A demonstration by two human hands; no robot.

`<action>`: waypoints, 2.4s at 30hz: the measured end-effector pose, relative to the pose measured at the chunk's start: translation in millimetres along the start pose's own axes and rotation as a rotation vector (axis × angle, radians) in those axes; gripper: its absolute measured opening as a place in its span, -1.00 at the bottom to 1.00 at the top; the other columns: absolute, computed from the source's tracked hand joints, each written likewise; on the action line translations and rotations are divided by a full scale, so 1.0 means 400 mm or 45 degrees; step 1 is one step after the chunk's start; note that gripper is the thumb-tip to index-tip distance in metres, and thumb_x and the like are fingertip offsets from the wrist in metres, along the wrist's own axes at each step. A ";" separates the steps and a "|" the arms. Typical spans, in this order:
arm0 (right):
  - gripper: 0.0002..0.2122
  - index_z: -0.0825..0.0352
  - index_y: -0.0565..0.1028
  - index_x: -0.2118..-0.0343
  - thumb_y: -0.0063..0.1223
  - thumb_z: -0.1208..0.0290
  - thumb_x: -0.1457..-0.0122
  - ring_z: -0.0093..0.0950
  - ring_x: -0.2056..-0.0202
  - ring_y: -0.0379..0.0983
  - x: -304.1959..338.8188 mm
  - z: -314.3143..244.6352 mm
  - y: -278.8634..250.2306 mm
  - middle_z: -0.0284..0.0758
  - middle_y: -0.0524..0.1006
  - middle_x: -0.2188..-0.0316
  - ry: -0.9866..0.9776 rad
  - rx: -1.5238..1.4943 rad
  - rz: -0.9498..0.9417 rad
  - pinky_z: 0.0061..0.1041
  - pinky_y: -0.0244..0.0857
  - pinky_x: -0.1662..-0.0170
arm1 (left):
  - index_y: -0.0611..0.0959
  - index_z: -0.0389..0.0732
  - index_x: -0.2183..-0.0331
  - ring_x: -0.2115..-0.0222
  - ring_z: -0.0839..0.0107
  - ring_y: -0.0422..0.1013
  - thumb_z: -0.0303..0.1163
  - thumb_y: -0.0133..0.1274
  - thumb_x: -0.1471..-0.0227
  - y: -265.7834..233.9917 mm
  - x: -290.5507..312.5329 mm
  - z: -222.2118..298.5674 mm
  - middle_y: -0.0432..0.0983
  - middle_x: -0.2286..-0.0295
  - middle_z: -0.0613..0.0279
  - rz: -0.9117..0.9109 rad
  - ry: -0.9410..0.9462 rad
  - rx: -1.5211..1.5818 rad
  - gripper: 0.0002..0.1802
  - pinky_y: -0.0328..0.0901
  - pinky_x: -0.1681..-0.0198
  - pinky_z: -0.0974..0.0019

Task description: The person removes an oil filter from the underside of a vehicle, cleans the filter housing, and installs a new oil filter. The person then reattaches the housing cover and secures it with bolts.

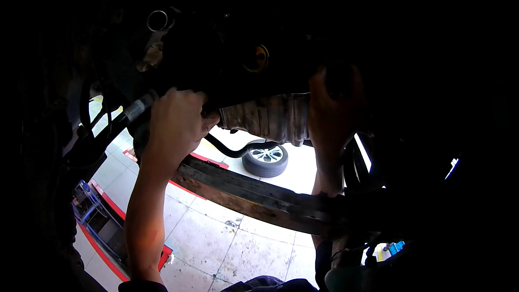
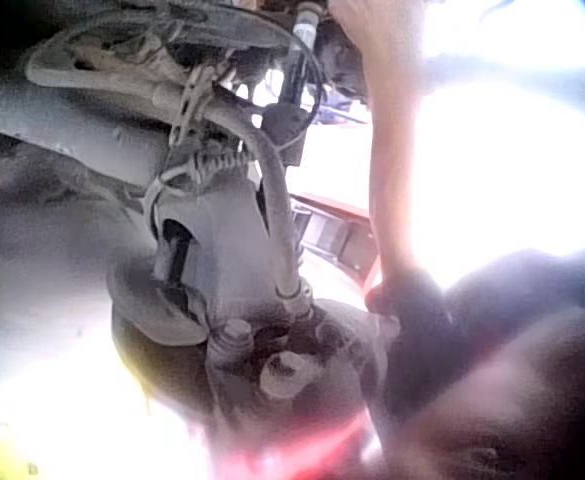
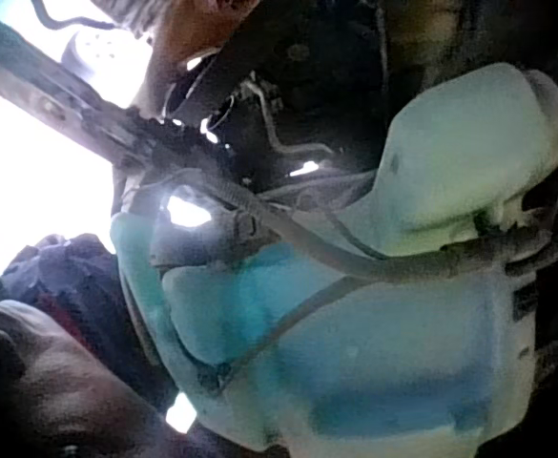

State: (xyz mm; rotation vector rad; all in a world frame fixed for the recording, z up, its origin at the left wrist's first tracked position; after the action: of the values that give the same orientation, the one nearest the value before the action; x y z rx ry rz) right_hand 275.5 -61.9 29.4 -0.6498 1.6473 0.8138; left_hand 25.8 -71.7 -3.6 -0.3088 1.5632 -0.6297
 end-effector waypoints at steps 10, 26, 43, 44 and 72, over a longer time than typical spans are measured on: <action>-0.81 0.34 0.54 0.12 0.15 0.42 -0.24 -0.58 0.40 0.56 0.017 0.011 0.021 -0.33 0.62 0.41 0.113 0.011 -0.092 -0.65 0.39 0.34 | 0.70 -0.27 0.37 0.35 0.09 0.50 -0.24 0.33 0.08 -0.003 0.012 -0.018 0.63 0.43 0.05 0.012 -0.025 0.038 -0.70 0.39 0.30 0.09; -0.41 0.36 0.36 -0.15 0.33 0.23 -0.10 -0.30 -0.03 0.47 0.067 0.031 0.026 -0.12 0.48 -0.02 -0.078 -0.215 -0.248 -0.33 0.41 -0.02 | 0.62 -0.21 0.50 0.42 0.30 0.38 -0.32 0.33 0.12 -0.096 0.091 -0.002 0.52 0.56 0.27 0.213 0.128 0.114 -0.78 0.29 0.42 0.19; -0.48 0.35 0.31 -0.18 0.17 0.60 -0.13 -0.51 0.18 0.56 0.276 0.159 -0.058 -0.24 0.53 0.08 0.912 -1.143 -0.349 -0.55 0.46 0.13 | 0.69 -0.09 0.35 0.33 0.39 0.45 -0.25 0.32 0.11 -0.101 0.097 0.003 0.60 0.46 0.40 0.149 0.395 -0.172 -0.77 0.40 0.40 0.31; -0.48 0.36 0.32 -0.17 0.17 0.60 -0.13 -0.51 0.18 0.56 0.291 0.181 -0.089 -0.24 0.53 0.08 0.930 -1.068 -0.345 -0.55 0.46 0.12 | 0.69 -0.08 0.35 0.31 0.38 0.47 -0.24 0.34 0.14 -0.061 0.091 0.017 0.61 0.43 0.41 0.131 0.430 -0.061 -0.75 0.41 0.39 0.33; -0.62 0.42 0.41 -0.04 0.18 0.56 -0.15 -0.43 0.11 0.51 0.810 0.264 -0.419 -0.27 0.56 0.15 1.289 -0.408 -0.837 -0.38 0.39 0.02 | 0.70 -0.12 0.24 0.47 0.35 0.46 -0.34 0.36 0.10 0.240 0.640 0.258 0.60 0.41 0.31 0.049 -0.146 1.056 -0.70 0.30 0.39 0.31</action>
State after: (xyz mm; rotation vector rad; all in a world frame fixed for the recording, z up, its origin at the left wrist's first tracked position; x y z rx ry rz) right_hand 397.9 -79.4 -329.9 -1.9319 1.9594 0.2293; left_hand 116.7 -156.6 -268.1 0.3049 1.0798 -1.1408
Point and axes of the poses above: each hand's wrist, its own x-axis away from the middle knuckle, its own y-axis out of the palm, z = x × y, the point moved 5 cm from there along -x, towards the middle knuckle
